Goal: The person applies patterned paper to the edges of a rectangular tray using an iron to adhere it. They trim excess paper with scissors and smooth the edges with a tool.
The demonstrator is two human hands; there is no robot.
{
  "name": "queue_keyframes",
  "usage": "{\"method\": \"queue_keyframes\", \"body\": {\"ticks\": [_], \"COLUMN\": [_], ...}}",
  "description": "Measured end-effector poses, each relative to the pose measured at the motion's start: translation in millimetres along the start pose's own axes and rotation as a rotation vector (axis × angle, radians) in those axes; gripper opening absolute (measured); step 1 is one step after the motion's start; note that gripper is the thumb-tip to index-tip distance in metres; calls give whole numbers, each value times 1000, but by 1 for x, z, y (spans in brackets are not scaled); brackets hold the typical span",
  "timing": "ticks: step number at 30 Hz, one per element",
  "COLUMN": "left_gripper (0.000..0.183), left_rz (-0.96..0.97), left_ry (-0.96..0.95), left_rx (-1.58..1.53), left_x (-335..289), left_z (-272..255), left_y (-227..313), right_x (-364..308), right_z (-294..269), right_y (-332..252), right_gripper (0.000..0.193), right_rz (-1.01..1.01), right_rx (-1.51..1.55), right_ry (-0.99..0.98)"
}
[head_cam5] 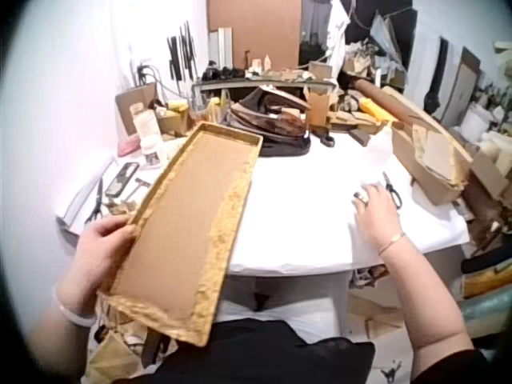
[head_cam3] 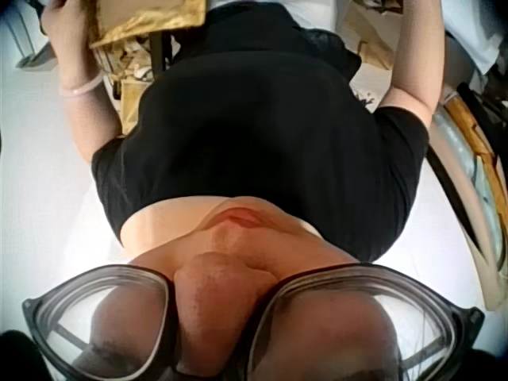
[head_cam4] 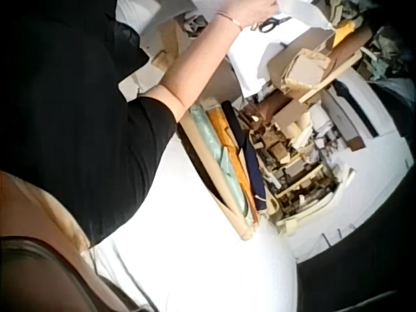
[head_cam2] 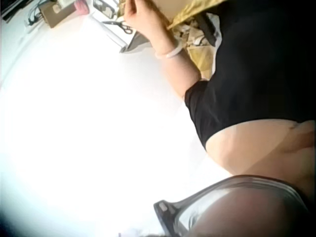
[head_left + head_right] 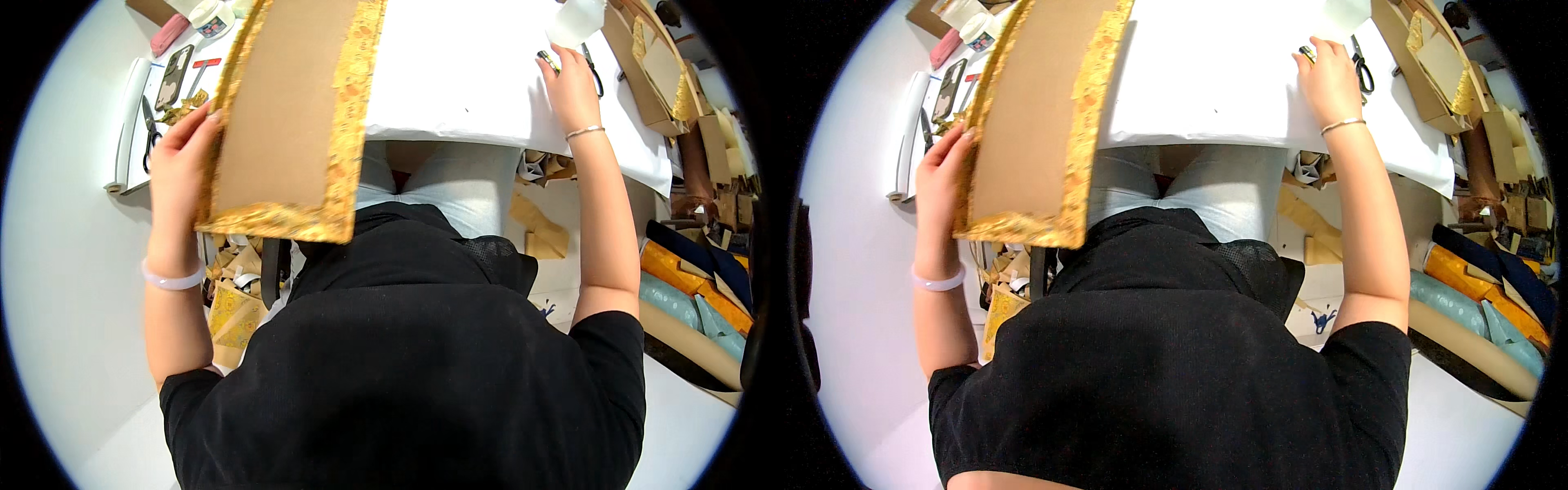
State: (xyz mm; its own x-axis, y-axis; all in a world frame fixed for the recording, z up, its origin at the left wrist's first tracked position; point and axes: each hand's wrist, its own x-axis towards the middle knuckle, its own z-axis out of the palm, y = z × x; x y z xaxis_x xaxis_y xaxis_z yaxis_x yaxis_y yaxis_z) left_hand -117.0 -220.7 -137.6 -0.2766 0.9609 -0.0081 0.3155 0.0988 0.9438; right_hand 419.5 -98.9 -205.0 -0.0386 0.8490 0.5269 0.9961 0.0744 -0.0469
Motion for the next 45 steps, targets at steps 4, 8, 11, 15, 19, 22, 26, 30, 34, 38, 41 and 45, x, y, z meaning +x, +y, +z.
{"method": "queue_keyframes", "body": {"ticks": [4, 8, 11, 15, 19, 22, 26, 30, 34, 38, 41, 45], "left_gripper": [47, 52, 58, 61, 69, 64, 45, 40, 36, 37, 26, 13], "left_rz": [-65, -80, -5, -22, 17, -10, 560, 777, 661, 557, 476, 381], "left_ry": [-7, 25, -2, -195, -308, -418, -244, -37, 159, 166, 82, 2], "left_rx": [-203, -432, -512, -562, -304, -122, 307, 584, 521, 694, 783, 732], "left_x": [-39, -86, -93, -109, -106, -93, -62, -20, 29, 89, 133, 169], "left_z": [58, 123, 151, 172, 179, 175, 151, 120, 84, 63, 59, 46], "left_y": [1, 3, -8, 2, -12, -23, 6, 13, -23, -45, -51, -55], "right_x": [-45, -90, -86, -60, -20, 13, 45, 60, 57, 42, 40, 43], "right_z": [-71, -117, -92, -71, -54, -44, -30, -43, -65, -88, -89, -88], "right_y": [-80, -141, -127, -98, -73, -55, -30, -24, -16, 11, 9, -5], "right_gripper": [58, 53, 47, 41, 40, 39, 37, 36, 35, 34, 35, 36], "right_rz": [394, 503, 410, 365, 152, -101, -197, -192, -142, -52, -13, -35], "right_rx": [1179, 1355, 1223, 1187, 922, 731, 778, 718, 754, 776, 786, 771], "right_ry": [-559, -783, -746, -815, -782, -742, -785, -861, -867, -842, -864, -894]}}
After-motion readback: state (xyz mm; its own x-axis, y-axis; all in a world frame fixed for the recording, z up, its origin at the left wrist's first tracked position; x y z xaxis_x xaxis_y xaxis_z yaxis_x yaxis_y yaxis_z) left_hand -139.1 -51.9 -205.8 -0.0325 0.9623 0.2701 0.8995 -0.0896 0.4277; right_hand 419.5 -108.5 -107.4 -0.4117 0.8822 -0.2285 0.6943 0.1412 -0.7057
